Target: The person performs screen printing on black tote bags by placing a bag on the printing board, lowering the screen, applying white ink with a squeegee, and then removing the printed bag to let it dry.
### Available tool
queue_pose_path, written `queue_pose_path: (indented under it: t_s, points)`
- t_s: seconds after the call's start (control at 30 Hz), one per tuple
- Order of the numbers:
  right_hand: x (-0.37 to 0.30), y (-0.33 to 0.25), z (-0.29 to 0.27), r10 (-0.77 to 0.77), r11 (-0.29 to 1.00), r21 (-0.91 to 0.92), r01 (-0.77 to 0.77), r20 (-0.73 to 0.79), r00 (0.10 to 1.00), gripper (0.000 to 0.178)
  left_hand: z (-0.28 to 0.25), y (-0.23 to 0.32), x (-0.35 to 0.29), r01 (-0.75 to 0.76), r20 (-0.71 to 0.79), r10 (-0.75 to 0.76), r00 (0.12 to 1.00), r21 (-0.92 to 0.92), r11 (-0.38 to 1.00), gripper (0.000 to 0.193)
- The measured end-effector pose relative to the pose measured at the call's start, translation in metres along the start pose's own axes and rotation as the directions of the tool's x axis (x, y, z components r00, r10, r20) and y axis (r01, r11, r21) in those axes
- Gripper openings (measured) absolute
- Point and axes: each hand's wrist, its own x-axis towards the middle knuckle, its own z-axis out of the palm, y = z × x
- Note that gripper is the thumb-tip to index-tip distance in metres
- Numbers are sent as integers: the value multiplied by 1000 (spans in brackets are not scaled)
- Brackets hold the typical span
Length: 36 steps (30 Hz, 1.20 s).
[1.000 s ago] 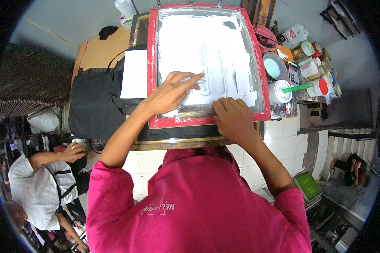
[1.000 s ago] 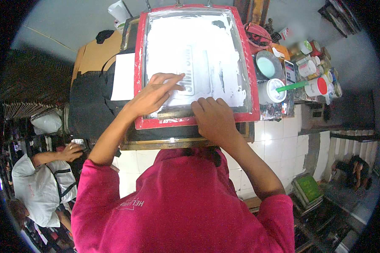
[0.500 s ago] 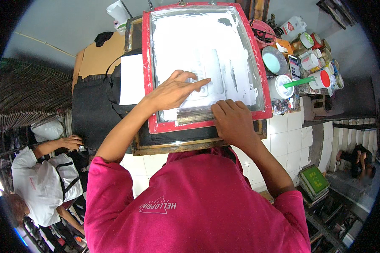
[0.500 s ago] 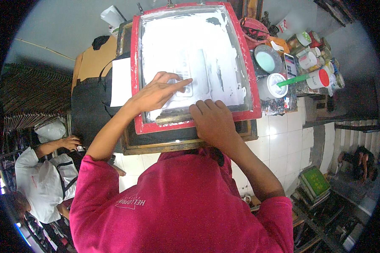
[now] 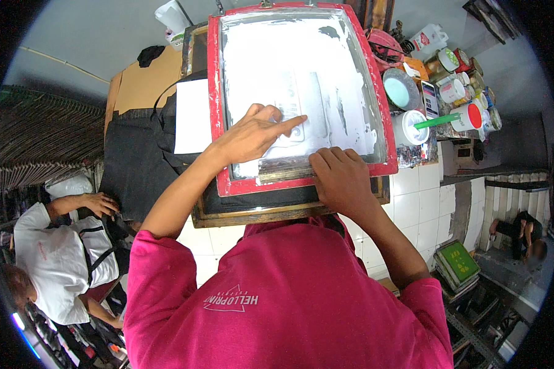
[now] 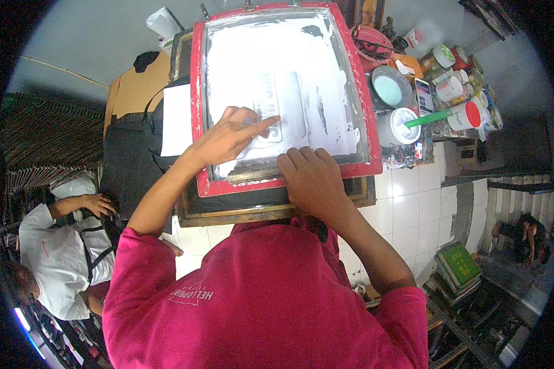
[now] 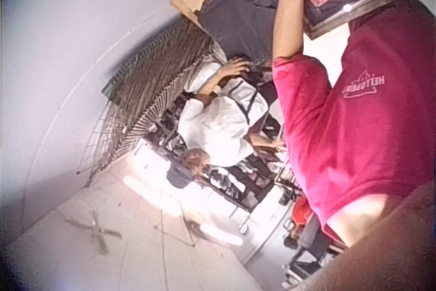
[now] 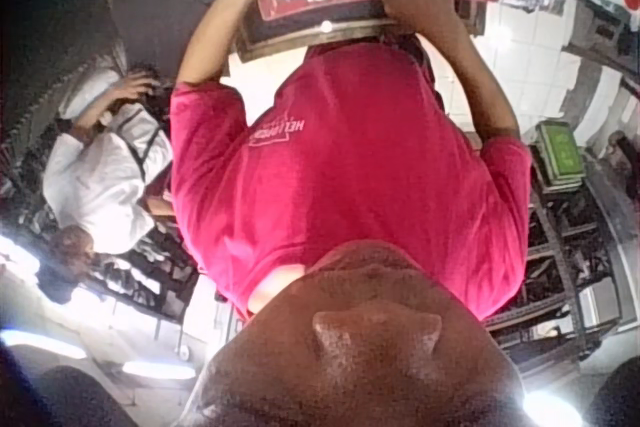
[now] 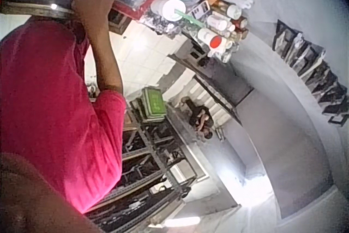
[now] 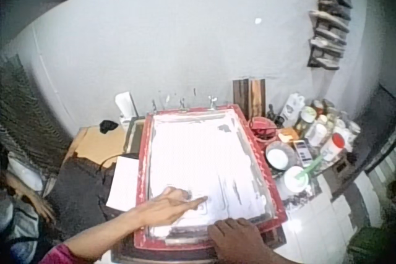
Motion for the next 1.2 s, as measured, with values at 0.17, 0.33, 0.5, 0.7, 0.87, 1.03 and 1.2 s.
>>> queue_pose_path:
  t_s: [0.17,0.33,0.5,0.7,0.87,1.03,1.2]
  points:
    - [-1,0,1,1,1000,0,-1,0,1000,11,4,2,0,-14,-88,14,996,3,1000,70]
    - [-1,-1,1,7,1000,1,-7,2,1000,10,2,1,-2,-7,-50,8,999,6,1000,69]
    - [-1,-1,1,6,1000,2,-6,-1,1000,11,-3,0,0,18,-6,-18,1000,-10,1000,69]
    - [-1,0,1,11,1000,12,-11,1,1000,11,0,1,2,-1,-81,1,997,-6,1000,61]
    - [-1,-1,0,15,1000,13,-15,6,1000,12,-6,8,4,-7,-82,7,997,0,1000,58]
    - [-1,0,0,14,1000,10,-14,12,1000,13,-3,4,4,-10,-89,7,996,-31,999,55]
    - [-1,0,0,14,1000,2,-14,27,1000,12,1,-1,-2,-10,-54,8,998,-33,999,55]
